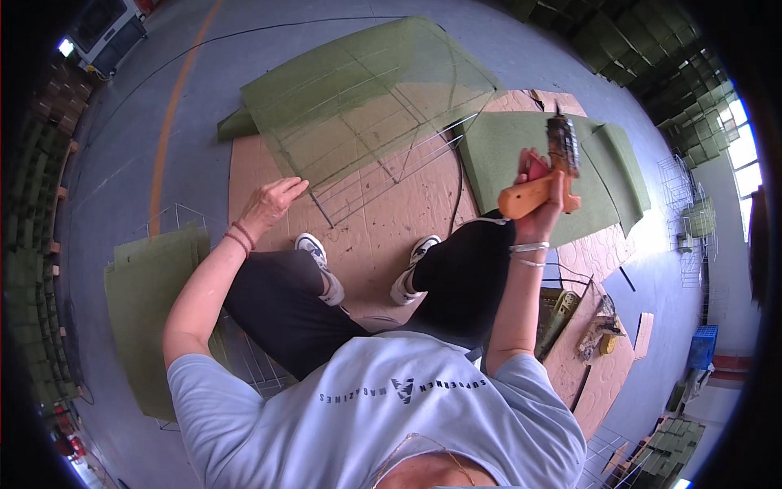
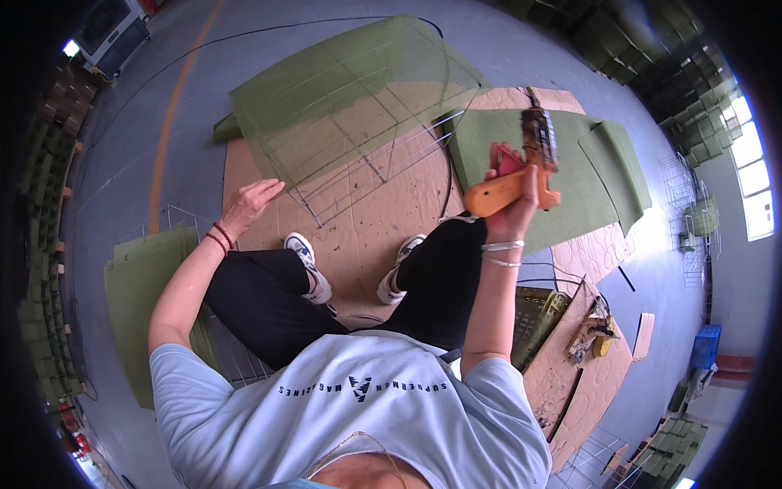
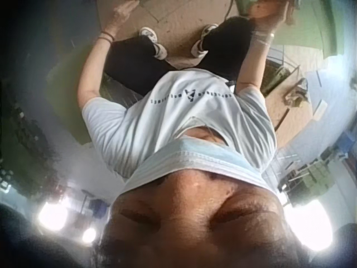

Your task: Apply hot glue to the metal wire frame and press the mesh material onto it to secure it.

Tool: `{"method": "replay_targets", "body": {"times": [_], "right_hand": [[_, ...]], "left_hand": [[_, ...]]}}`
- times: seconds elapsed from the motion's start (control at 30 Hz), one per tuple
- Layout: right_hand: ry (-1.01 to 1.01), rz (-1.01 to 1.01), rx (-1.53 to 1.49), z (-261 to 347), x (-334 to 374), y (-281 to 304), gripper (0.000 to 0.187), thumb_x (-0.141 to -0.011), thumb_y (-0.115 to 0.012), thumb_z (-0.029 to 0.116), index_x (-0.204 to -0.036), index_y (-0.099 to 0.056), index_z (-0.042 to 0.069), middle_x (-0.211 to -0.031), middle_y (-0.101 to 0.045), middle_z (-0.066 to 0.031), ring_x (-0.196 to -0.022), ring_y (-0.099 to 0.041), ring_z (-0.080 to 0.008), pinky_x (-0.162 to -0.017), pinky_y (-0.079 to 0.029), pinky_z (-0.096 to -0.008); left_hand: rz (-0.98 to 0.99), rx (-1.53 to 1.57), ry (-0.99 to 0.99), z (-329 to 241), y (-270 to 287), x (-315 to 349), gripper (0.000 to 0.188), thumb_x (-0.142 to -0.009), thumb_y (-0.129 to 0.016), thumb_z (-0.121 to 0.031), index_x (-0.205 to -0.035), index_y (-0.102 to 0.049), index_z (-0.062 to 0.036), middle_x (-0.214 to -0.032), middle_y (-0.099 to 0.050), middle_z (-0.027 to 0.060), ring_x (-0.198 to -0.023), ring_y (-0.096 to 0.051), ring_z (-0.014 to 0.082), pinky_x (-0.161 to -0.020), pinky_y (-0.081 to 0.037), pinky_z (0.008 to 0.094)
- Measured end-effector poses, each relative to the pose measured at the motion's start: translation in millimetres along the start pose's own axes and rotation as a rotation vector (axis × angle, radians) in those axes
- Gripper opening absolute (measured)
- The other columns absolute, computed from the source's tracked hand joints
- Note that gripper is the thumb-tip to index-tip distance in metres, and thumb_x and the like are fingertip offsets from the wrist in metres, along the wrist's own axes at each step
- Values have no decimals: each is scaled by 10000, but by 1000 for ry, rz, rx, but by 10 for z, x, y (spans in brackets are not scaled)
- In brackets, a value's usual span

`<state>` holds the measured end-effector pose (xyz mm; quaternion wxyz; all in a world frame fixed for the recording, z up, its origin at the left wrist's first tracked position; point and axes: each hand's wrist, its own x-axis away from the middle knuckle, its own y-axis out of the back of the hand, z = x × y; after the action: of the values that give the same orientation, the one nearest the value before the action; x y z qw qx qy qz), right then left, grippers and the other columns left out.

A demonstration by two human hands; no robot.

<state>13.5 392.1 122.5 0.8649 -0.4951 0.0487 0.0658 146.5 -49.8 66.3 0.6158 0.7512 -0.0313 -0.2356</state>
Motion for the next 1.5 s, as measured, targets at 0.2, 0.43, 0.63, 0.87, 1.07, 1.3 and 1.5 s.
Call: {"method": "replay_targets", "body": {"times": [0.2, 0.43, 0.63, 0.87, 1.07, 1.3, 1.5], "right_hand": [[-222, -53, -89, -661, 241, -136, 349, -882, -481, 295, -1090, -454, 17, -1127, -529, -131, -1113, -488, -290, -653, -489, -303], [-365, -116, -180, -1079, 513, -84, 310, -860, -522, 269, -1081, -459, 61, -1089, -547, -130, -1082, -506, -291, -606, -484, -276], [-459, -112, -207, -1218, 620, -36, 325, -851, -534, 259, -1062, -467, 20, -1070, -548, -148, -1069, -511, -292, -581, -493, -269], [-525, -106, -232, -1333, 707, 12, 297, -853, -534, 261, -998, -496, 5, -1075, -555, -159, -1079, -510, -304, -580, -494, -273], [-547, -106, -226, -1334, 739, 33, 286, -848, -544, 254, -982, -505, 4, -1061, -563, -161, -1066, -518, -303, -574, -495, -272], [-579, -136, -234, -1405, 790, 49, 291, -832, -565, 258, -971, -512, 8, -1055, -567, -159, -1053, -527, -303, -569, -491, -270], [-627, -126, -194, -1473, 853, -7, 293, -837, -556, 260, -972, -507, 5, -1044, -565, -167, -1040, -533, -305, -573, -489, -264]], "left_hand": [[-33, -128, -199, -90, 137, -81, 296, -676, -566, -29, -970, -596, -22, -866, -575, 72, -787, -580, 202, -625, -503, 280], [41, -227, -322, -138, 155, -129, 95, -682, -544, -50, -775, -550, -31, -738, -473, 33, -740, -521, 150, -579, -490, 245], [35, -235, -308, -106, 124, -125, 73, -683, -542, -50, -754, -534, -35, -730, -457, 34, -736, -511, 148, -575, -482, 247], [27, -300, -334, -118, 141, -142, 56, -681, -547, -50, -735, -541, -37, -722, -454, 26, -720, -502, 139, -579, -479, 242], [34, -312, -334, -95, 127, -134, 54, -668, -549, -51, -720, -540, -38, -715, -448, 23, -714, -498, 138, -583, -477, 239], [58, -371, -366, -80, 118, -129, 37, -657, -548, -57, -679, -518, -59, -699, -442, 20, -699, -496, 131, -559, -458, 235], [72, -360, -347, -46, 90, -94, 64, -658, -541, -75, -715, -526, -52, -711, -451, 23, -706, -497, 139, -547, -446, 240]]}}
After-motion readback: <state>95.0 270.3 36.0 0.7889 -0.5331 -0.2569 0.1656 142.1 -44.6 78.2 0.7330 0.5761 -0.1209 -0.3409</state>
